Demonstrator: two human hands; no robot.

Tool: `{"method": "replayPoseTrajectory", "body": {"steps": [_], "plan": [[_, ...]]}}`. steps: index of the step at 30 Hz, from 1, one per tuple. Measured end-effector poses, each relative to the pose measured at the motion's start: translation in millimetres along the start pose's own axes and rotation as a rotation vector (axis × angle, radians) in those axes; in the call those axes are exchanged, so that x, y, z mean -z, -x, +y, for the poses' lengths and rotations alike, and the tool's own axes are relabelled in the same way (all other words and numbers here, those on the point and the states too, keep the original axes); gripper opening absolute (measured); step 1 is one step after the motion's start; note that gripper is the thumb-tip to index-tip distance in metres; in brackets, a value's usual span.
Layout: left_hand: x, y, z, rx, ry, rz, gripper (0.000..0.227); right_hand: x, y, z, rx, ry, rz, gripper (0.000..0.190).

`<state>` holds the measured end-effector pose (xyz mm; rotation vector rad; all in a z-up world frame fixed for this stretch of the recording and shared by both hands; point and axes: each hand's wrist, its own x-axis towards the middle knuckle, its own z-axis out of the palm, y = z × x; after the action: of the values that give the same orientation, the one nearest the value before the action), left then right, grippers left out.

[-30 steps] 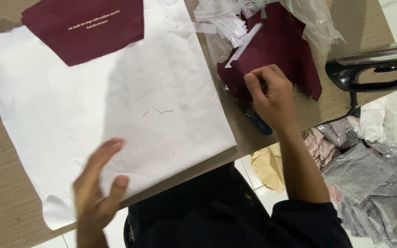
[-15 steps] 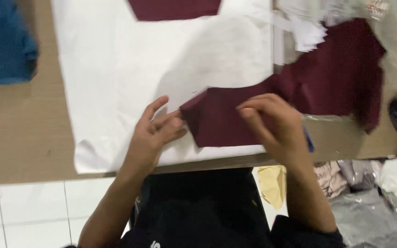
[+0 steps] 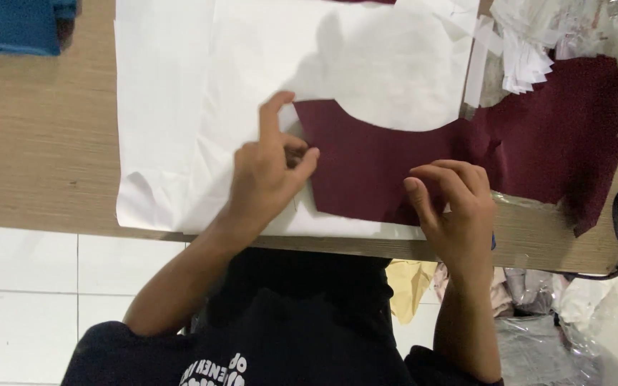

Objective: Positioning and ironing heat-transfer labels onto maroon fabric components on a sewing factory workbench.

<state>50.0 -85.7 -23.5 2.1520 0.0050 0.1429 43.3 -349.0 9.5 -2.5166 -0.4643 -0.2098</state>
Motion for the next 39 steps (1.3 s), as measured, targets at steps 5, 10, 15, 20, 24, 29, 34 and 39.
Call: {"method": "replayPoseTrajectory", "body": {"steps": [5,10,15,20,24,29,34,39], "plan": [[62,-12,16,0.269,0.035,-0.064,0.072,-5,-1,-14,-0.002,0.004,0.016,0.008],[81,2,-9,0.405,-0.094,0.004,0.074,-16,-8,-22,0.086,0.082,-0.035,0.011],[74,27,-33,-0.41,-0.553,-0.036,0.041,-37,-2,-24,0.183,0.476,-0.003,0.037],[68,39,-23,-0.527,-0.884,-0.03,0.056,-45,-4,-16,0.206,0.518,-0.06,0.044],[66,40,-24,-0.527,-0.887,0.023,0.057,-48,-8,-10,0.207,0.494,-0.07,0.041],[65,36,-26,-0.514,-0.888,0.03,0.065,-46,-5,-11,0.184,0.447,-0.071,0.042],[65,31,-26,-0.523,-0.869,0.064,0.061,-48,-4,-7,0.146,0.441,-0.087,0.042],[66,28,-27,-0.523,-0.846,0.068,0.058,-50,-4,-5,0.129,0.412,-0.075,0.042]]}}
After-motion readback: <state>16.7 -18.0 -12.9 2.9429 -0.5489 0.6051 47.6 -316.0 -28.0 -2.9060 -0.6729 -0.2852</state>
